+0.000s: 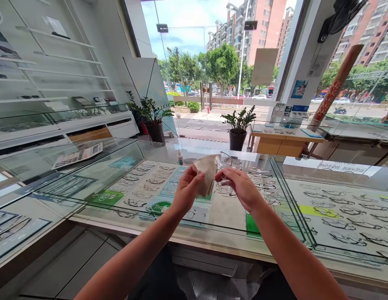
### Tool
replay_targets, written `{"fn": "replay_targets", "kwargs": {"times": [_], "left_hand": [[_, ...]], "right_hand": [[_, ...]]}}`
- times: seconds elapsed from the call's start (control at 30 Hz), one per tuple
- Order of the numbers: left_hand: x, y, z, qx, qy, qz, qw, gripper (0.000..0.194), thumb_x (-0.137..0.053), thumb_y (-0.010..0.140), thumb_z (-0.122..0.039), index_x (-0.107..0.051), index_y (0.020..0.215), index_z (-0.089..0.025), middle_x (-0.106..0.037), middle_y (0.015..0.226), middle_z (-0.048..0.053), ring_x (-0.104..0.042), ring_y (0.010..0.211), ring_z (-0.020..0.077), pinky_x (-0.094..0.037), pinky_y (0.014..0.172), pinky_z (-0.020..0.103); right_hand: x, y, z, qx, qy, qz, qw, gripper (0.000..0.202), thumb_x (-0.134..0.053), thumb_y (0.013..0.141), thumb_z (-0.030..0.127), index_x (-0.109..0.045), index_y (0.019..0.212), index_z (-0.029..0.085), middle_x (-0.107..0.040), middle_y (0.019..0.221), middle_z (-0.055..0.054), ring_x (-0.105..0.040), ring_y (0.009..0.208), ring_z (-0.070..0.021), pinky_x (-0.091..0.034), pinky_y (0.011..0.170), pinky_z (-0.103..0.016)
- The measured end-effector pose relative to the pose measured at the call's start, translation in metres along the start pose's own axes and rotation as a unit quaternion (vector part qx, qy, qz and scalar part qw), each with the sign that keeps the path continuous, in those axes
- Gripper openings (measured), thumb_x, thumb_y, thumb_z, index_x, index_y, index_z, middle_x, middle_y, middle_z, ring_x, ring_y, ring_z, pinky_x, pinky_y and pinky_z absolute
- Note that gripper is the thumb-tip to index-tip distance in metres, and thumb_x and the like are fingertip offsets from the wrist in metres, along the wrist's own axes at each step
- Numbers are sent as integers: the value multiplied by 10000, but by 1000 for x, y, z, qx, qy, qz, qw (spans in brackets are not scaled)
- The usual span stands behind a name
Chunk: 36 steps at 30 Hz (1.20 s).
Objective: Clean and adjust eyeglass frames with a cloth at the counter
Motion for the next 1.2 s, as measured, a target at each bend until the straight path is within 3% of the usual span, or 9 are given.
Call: {"fn": "replay_targets", "kwargs": {"times": [0.13,0.23,0.33,0.57,0.83,0.93,1.0,1.1,1.2], "left_hand": [[-13,13,-1,-101,88,49,990,377,-818,930,-427,-524,812,-223,-615,812,-17,-558,731,136,-480,738,263],[-15,25,-4,-123,165,88,975,272,-835,906,-353,-607,841,-218,-777,1137,77,-704,1000,224,-518,976,355],[-16,43,0,-118,178,118,970,200,-838,901,-339,-678,885,-220,-765,1386,140,-712,1225,311,-472,1119,433],[-13,80,33,-84,108,33,990,362,-890,863,-415,-591,852,-212,-816,1115,100,-760,977,224,-572,941,377],[-7,82,52,-34,18,-3,999,565,-999,710,-392,-517,946,-216,-671,1117,4,-695,793,100,-563,778,259],[-5,80,58,20,10,-14,1000,605,-1010,693,-449,-562,1025,-214,-691,1019,1,-689,801,117,-547,769,251],[-6,77,62,67,20,9,997,575,-973,733,-534,-630,1045,-195,-730,930,19,-684,783,143,-538,753,266],[-10,73,66,116,29,79,990,519,-866,818,-660,-711,907,-173,-695,722,2,-597,629,140,-493,650,280],[-14,69,67,146,-4,118,982,494,-861,834,-651,-765,873,-167,-655,648,-4,-610,651,152,-509,685,286]], "right_hand": [[1,18,-8,6,31,-11,999,335,-790,859,547,-827,853,215,-786,947,-76,-684,995,-239,-522,974,-396],[5,30,-12,7,48,-14,999,335,-809,829,547,-820,818,212,-776,909,-71,-680,976,-238,-514,979,-400],[11,41,-16,8,58,-29,998,337,-838,785,551,-819,810,216,-766,885,-63,-668,974,-243,-501,999,-411],[19,61,-37,6,49,-24,999,351,-818,794,580,-793,783,229,-760,873,-62,-665,967,-257,-485,1025,-426],[18,58,-53,5,48,32,998,313,-738,937,529,-806,840,239,-753,914,-52,-662,971,-238,-490,1031,-396],[17,54,-54,2,30,45,999,338,-721,953,548,-793,833,241,-749,914,-58,-661,967,-242,-499,1003,-396],[18,53,-55,3,16,47,999,355,-715,952,563,-789,830,238,-747,924,-62,-656,970,-247,-505,994,-401],[18,52,-57,2,13,47,999,343,-725,950,545,-795,822,234,-738,918,-62,-650,978,-248,-502,1004,-399],[16,52,-60,-25,52,44,997,317,-767,919,526,-806,807,232,-726,880,-57,-643,951,-242,-509,966,-383]]}}
Point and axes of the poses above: each hand's wrist, its own y-axis towards the middle knuckle, its own x-axis out of the back of the hand, z = x × y, the point moved 4 cm from there along y, towards the middle knuckle
